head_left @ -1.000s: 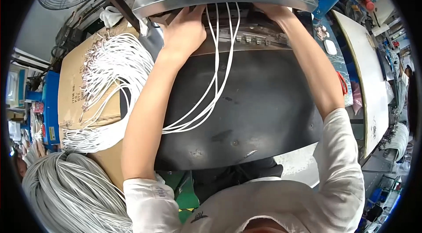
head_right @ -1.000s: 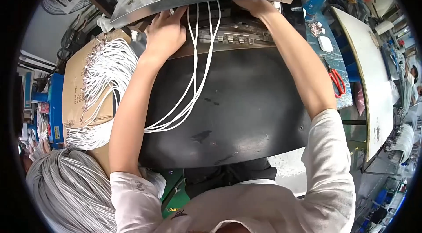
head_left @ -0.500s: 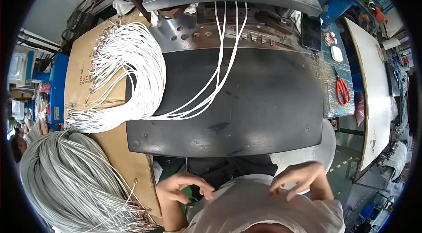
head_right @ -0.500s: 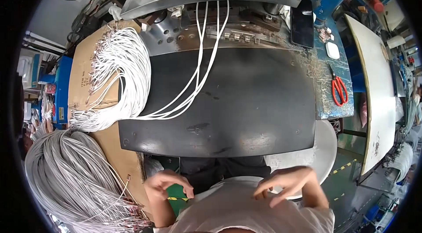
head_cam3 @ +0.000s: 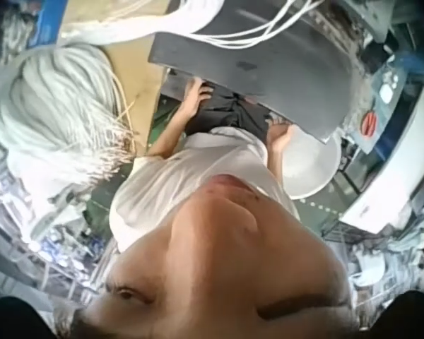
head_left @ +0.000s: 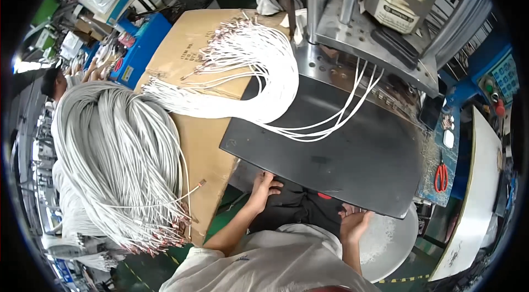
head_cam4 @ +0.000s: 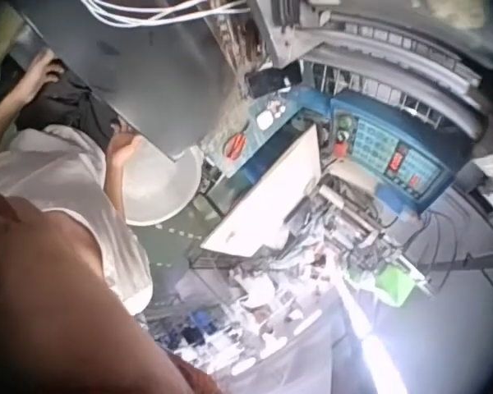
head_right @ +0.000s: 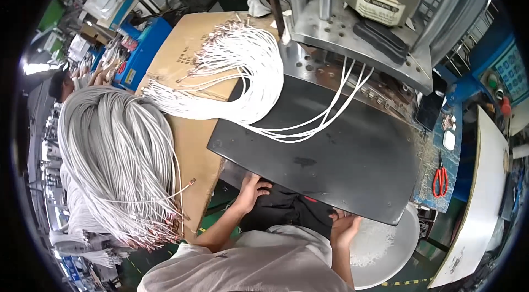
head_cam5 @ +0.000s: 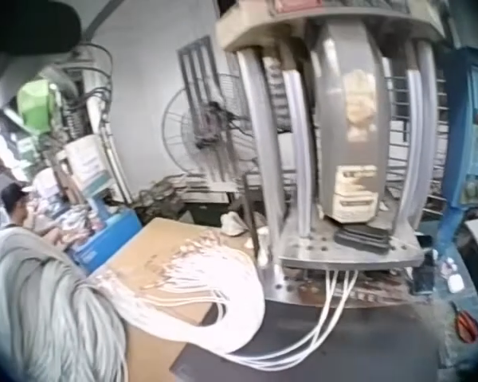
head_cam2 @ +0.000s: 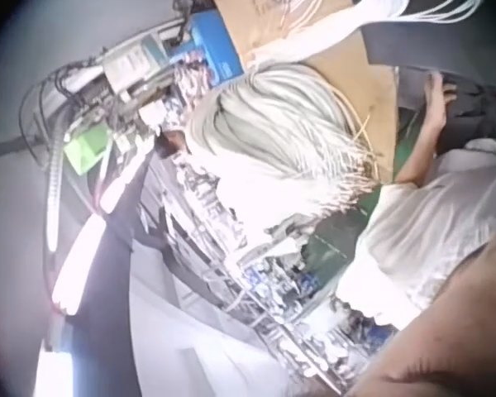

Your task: The person arranges bundles of cables on a workbench, fits the connector ends into a metal fixture plate by hand, and loads the fixture into a press machine.

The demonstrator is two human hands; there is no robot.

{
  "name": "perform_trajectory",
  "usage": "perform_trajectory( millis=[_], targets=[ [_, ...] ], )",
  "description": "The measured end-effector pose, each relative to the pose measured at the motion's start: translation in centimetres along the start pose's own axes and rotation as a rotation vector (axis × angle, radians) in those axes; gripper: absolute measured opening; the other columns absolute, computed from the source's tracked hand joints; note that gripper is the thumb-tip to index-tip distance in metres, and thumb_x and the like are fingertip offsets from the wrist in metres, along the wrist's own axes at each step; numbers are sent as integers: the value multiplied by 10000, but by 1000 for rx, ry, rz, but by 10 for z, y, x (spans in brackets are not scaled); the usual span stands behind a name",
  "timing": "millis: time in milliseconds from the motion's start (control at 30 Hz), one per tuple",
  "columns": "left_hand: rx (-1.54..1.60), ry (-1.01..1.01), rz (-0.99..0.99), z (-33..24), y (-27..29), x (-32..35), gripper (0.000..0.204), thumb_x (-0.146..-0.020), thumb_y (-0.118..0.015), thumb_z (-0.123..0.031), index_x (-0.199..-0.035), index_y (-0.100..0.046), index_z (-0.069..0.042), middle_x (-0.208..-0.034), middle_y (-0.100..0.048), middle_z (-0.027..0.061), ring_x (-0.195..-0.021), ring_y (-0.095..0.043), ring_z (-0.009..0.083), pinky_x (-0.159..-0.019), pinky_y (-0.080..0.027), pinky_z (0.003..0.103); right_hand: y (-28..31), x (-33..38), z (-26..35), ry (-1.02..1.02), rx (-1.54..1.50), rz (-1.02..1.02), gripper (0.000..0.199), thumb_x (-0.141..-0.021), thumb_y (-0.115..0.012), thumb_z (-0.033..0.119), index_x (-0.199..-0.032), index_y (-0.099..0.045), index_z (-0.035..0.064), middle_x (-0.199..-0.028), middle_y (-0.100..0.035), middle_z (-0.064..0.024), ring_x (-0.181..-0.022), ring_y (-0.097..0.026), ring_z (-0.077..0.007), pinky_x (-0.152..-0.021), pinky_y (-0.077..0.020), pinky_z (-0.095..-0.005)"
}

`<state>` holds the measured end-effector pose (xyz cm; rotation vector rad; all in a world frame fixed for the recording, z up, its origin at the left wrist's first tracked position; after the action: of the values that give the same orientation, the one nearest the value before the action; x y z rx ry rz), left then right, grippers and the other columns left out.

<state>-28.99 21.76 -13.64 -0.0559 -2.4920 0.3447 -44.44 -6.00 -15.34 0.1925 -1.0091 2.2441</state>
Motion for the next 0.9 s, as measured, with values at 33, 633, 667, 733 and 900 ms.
perform_trajectory(
  millis=[33,633,667,733,900],
  targets=[
    [-23,23,2,0,2,-2,532,-999,-550,-509,-1278,-439,-71,-1106,-576,68,-878,-643,174,-700,-540,317,-4,-1,2,-26,-9,5,683,-937,-481,684,-1350,-460,139,-1279,-541,-50,-1074,-594,-255,-779,-491,-389],
    [-170,-175,163,-181,33,52,365,-961,-671,-302,-1186,-632,-17,-966,-693,45,-793,-615,86,-710,-477,240,-256,25,51,40,1206,1079,220,-838,-738,22,-1052,-684,16,-1171,-639,-136,-1083,-630,-257,-946,-489,-345],
    [-86,-336,-54,-190,40,38,386,-953,-674,-270,-1221,-600,-1,-1050,-670,77,-872,-612,111,-770,-482,260,-297,2,51,551,1273,1174,259,-822,-745,55,-1068,-674,17,-1130,-642,-157,-1076,-622,-293,-929,-486,-377],
    [42,-584,-403,-209,60,15,467,-947,-667,-215,-1306,-509,40,-1213,-596,141,-1052,-578,178,-916,-460,305,-381,-36,35,987,1510,993,392,-799,-754,132,-1155,-627,32,-1223,-584,-185,-1158,-550,-357,-965,-410,-427],
    [-38,-734,-813,-222,94,-84,732,-891,-707,-185,-1434,-310,103,-1401,-459,251,-1291,-467,328,-1109,-351,407,-481,-150,-33,1326,1987,697,816,-763,-771,373,-1429,-424,54,-1419,-440,-222,-1218,-514,-418,-1009,-410,-517]
  ],
)
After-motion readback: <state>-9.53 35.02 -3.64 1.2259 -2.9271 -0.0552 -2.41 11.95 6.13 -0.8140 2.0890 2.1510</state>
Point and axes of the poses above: each hand's wrist, its own x-axis away from the middle knuckle, its own y-axis out of the back of the hand, z = x × y, the point moved 2 cm from there along -x, towards the middle knuckle
